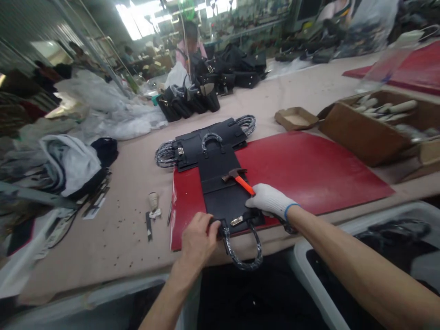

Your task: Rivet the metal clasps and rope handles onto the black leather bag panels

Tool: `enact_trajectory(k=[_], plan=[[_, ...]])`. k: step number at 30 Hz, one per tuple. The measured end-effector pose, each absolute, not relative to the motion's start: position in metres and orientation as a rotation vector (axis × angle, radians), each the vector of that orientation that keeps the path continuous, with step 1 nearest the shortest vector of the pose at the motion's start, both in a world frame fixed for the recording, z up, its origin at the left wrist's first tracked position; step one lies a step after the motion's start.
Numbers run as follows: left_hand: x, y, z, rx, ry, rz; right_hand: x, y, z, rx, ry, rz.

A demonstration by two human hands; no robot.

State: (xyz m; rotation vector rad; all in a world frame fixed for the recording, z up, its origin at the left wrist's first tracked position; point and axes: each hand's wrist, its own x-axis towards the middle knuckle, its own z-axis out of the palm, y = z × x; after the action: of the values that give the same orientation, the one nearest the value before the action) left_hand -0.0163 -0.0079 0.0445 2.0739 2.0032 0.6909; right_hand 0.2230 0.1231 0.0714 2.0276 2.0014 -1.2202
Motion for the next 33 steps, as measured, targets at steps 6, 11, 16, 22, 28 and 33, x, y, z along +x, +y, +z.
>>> enact_trajectory(k=[6,11,16,22,28,33], plan=[[0.06,0.005,0.047,2.332,1.958,0.221,0.219,0.123,0.078,1.969,2.03,-1.117],[0.068,0.009,0.049,2.409,1.919,0.149,0.222,0.119,0.078,1.994,2.075,-1.096],[0.099,0.004,0.067,2.081,1.979,0.071,0.225,0.122,0.072,2.002,2.117,-1.074],[0.127,0.0,0.072,1.978,1.994,-0.042,0.226,0.125,0.066,1.978,2.138,-1.047],[0.128,-0.017,0.054,2.29,1.74,-0.07,0.227,0.127,0.06,1.968,2.155,-1.036],[0.125,-0.028,0.047,2.365,1.697,0.067,0.228,0.128,0.057,1.973,2.167,-1.013]])
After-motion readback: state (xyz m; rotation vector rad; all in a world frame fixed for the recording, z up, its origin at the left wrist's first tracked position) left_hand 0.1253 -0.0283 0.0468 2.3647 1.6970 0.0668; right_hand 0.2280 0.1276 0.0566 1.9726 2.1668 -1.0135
